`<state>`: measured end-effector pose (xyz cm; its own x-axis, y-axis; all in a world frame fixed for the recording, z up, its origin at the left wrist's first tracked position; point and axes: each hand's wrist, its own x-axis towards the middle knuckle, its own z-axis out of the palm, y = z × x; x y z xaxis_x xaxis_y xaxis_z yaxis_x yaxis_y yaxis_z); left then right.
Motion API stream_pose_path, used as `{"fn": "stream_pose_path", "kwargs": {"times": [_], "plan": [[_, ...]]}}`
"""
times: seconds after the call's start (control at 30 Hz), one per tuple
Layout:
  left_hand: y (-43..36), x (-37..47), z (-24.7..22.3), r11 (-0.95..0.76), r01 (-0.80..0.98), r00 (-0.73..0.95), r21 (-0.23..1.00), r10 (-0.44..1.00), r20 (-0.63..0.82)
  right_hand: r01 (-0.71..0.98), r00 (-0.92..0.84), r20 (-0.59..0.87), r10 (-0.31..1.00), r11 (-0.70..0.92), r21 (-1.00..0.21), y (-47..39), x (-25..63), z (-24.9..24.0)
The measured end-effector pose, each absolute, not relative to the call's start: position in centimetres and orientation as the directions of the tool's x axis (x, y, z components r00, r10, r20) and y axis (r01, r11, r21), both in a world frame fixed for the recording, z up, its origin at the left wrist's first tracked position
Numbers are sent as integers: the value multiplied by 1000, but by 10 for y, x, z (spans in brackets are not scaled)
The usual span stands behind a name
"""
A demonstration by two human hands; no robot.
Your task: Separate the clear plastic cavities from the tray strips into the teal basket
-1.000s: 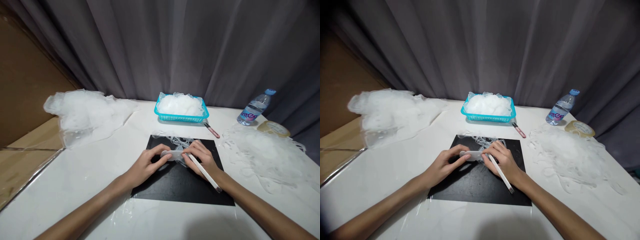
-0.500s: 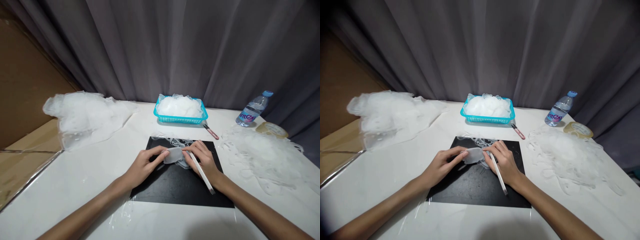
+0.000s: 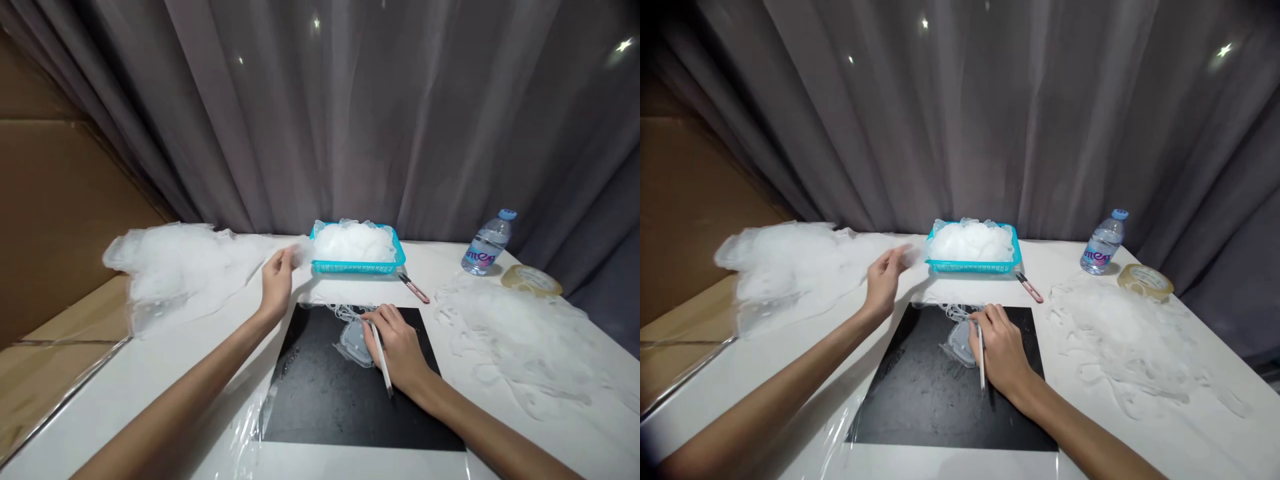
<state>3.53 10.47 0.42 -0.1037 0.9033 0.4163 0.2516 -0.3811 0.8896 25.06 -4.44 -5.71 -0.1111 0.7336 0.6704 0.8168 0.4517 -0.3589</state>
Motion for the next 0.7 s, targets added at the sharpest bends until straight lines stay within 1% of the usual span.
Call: {"fn": "stream_pose_path", "kwargs": {"times": [0.03, 0.1, 0.23, 0.37, 0.5, 0.6, 0.63, 0.7], "plan": [[118, 42, 7, -417, 287, -117, 863, 878, 463, 814, -112, 676, 728, 457, -358, -44, 250, -57], [139, 58, 9, -469, 360, -75, 806, 847, 526, 805, -113, 683, 722, 470, -364, -43, 249, -58], [149, 81, -9, -512, 489, 90, 706, 834, 544, 789, -121, 685, 718, 489, -373, -42, 248, -61], [132, 79, -26, -545, 570, 185, 615, 814, 551, 800, -136, 678, 723, 483, -355, -43, 248, -61], [92, 63, -27, -585, 595, 258, 552, 789, 558, 830, -116, 657, 745, 436, -348, -44, 250, -58], [50, 50, -25, -630, 575, 396, 521, 772, 497, 841, -73, 640, 765, 392, -372, -44, 251, -59], [35, 46, -24, -646, 564, 457, 515, 763, 457, 842, -63, 633, 772, 382, -382, -44, 252, -59], [10, 40, -22, -662, 548, 584, 511, 740, 333, 836, -45, 618, 785, 368, -406, -43, 253, -59]]}}
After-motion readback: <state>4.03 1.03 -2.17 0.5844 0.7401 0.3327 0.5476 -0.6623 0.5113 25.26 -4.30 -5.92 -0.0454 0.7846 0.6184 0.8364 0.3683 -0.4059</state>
